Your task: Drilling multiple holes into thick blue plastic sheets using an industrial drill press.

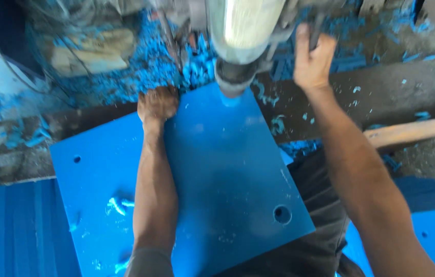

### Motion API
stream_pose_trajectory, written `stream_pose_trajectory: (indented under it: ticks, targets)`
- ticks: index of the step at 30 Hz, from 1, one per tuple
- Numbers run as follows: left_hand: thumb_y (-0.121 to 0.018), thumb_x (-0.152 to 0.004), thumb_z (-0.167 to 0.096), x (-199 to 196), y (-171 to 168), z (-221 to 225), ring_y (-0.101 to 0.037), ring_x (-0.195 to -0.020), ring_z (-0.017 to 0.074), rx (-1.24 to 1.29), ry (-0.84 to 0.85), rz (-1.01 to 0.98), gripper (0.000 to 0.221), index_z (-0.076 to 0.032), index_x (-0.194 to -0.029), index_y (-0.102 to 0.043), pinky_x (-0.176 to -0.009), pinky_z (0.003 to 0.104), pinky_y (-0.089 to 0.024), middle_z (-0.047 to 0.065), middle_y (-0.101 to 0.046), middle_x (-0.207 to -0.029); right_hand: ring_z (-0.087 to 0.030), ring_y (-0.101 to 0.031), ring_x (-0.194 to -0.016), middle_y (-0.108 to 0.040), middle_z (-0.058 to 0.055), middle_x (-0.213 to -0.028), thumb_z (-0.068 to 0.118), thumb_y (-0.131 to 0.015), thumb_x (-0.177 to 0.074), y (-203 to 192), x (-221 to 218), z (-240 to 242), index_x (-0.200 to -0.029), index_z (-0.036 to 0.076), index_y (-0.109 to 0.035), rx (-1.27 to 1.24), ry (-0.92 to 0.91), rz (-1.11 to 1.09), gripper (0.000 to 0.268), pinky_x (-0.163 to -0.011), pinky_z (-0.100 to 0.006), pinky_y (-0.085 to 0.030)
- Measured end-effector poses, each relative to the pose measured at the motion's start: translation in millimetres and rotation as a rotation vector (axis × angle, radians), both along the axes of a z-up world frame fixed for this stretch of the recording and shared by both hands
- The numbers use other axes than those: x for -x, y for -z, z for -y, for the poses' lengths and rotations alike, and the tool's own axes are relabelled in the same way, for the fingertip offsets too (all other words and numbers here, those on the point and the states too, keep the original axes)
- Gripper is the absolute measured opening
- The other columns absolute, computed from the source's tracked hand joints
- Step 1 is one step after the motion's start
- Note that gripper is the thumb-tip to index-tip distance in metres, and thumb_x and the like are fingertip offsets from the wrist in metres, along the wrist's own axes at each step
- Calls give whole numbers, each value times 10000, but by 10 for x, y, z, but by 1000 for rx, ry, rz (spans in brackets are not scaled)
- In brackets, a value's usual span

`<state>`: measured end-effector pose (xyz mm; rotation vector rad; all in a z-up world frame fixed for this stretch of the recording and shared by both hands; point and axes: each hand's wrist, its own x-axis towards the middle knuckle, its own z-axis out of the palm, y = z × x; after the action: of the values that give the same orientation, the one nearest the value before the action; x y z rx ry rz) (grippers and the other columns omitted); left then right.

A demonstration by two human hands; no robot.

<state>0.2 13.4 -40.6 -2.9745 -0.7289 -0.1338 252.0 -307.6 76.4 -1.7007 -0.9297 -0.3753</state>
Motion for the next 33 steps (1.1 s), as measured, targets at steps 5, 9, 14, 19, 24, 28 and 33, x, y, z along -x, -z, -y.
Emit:
stream_pose_trajectory:
  ticks: [5,9,14,19,24,28,33]
  targets:
    - [-361,-1019,-372,-54,-528,180,-677,-1033,449,198,-85,-64,440,-132,-1140,-710,-980,614,-441,202,-723,-1114,-248,-423,-561,-422,-114,-624,308,-554,-1164,-8,-54,-24,-735,7,-446,38,121,106,535,-566,-440,-342]
    - [-325,-1059,-450,-35,-601,302,-658,-1143,416,306,-257,-96,558,-92,-1100,-752,-1091,580,-395,206,-720,-1173,-304,-439,-557,-438,-150,-630,316,-547,-1159,-56,15,-10,-751,-7,-465,53,89,109,526,-575,-462,-349]
    - [-314,-1081,-430,-45,-513,200,-655,-1152,424,266,-251,-57,559,-75,-1117,-744,-1110,588,-379,209,-722,-1185,-310,-459,-560,-446,-150,-630,288,-533,-1160,-63,-28,-55,-754,-3,-473,49,74,116,504,-581,-464,-353]
    - [-384,-995,-374,-14,-426,159,-663,-1128,392,264,-184,-64,447,-103,-1117,-717,-1052,615,-400,166,-719,-1185,-302,-482,-561,-463,-136,-624,264,-521,-1164,-17,-17,-71,-751,2,-481,36,65,109,491,-582,-464,-363]
    - [-375,-1023,-341,-6,-552,198,-658,-1115,416,246,-138,-85,409,-129,-1125,-709,-1018,615,-424,186,-715,-1178,-312,-515,-592,-487,-134,-642,264,-504,-1188,34,-133,-132,-780,0,-500,32,65,166,486,-611,-463,-393]
    - [-419,-921,-296,16,-432,151,-666,-1055,426,183,-47,-51,391,-125,-1127,-704,-919,646,-431,200,-714,-1121,-341,-526,-590,-486,-144,-627,265,-479,-1195,60,-167,-150,-773,-1,-485,25,70,165,499,-625,-483,-398]
    - [-354,-1058,-405,-16,-575,226,-666,-1118,409,289,-236,-52,505,-73,-1082,-733,-1096,591,-386,214,-728,-1132,-372,-554,-622,-511,-166,-647,258,-466,-1192,136,-301,-223,-801,2,-518,51,76,198,471,-643,-501,-396]
